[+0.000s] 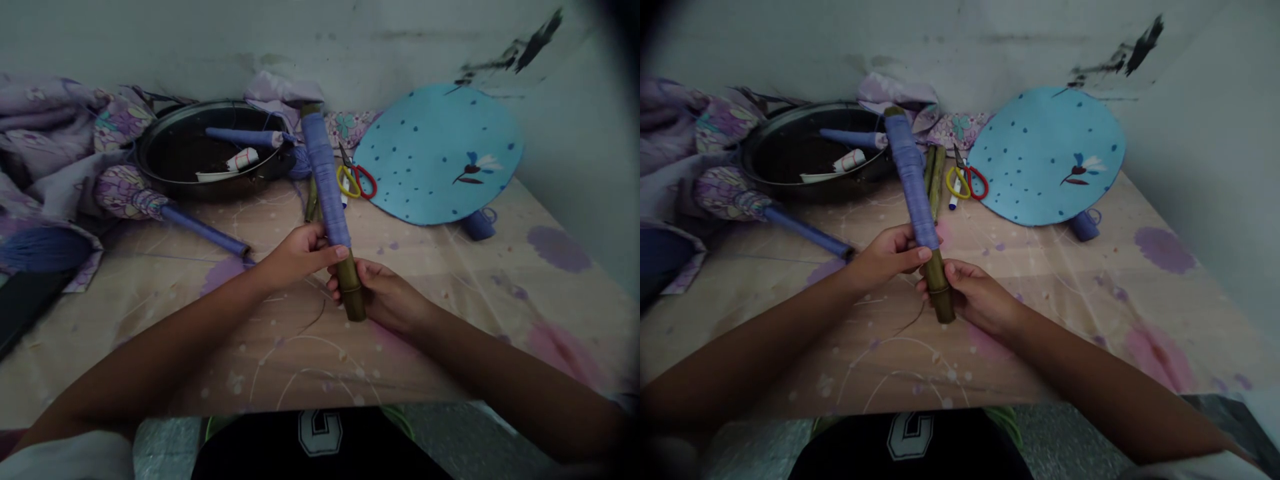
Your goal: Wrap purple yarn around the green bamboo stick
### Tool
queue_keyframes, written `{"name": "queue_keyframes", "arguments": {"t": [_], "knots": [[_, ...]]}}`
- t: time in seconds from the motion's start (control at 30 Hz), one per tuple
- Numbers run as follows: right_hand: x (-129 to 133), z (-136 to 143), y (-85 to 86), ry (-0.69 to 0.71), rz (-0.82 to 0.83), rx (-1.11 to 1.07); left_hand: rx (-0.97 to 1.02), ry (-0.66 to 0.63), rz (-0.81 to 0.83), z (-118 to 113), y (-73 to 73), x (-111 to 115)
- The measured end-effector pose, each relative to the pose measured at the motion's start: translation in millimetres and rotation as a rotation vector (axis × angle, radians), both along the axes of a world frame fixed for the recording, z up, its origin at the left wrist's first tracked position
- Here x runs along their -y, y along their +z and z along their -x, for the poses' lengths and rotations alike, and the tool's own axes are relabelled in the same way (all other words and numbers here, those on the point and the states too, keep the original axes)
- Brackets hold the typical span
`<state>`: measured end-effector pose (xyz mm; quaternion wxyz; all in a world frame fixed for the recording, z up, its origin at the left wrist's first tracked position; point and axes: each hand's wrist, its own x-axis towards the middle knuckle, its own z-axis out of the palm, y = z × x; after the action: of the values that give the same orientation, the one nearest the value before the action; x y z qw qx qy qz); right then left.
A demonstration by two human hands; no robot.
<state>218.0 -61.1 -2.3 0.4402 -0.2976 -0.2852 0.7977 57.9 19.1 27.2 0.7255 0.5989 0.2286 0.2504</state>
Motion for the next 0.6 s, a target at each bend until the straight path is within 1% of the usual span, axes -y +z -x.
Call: {"name": "queue_keyframes", "arguments": {"t": [0.13, 0.23, 0.3, 0.37, 0.47, 0.6], "knots": [[-0.4, 0.1, 0.1, -0.011, 0.012, 0.008, -0.009, 0.004, -0.022, 1.1, -2.3, -2.7], [-0.3, 1.0, 0.9, -0.065, -0.006, 0.009, -0.028, -0.020, 0.003, 1.0, -2.6, -3.5], [-0.2, 1.4, 1.9, -0.118, -0.017, 0.015, -0.043, -0.013, 0.022, 0.4, -1.6, -3.4], [-0.1, 1.4, 2.6, -0.139, -0.008, 0.026, -0.050, 0.003, 0.031, -0.4, 0.1, -3.0], [0.0, 1.2, 2.9, -0.103, 0.008, 0.023, -0.049, 0.016, 0.025, -1.1, 2.6, -2.2], [1.0, 2.3, 2.0, -0.063, -0.012, 0.021, -0.044, -0.018, 0.028, -0.4, 2.7, -1.7]]}}
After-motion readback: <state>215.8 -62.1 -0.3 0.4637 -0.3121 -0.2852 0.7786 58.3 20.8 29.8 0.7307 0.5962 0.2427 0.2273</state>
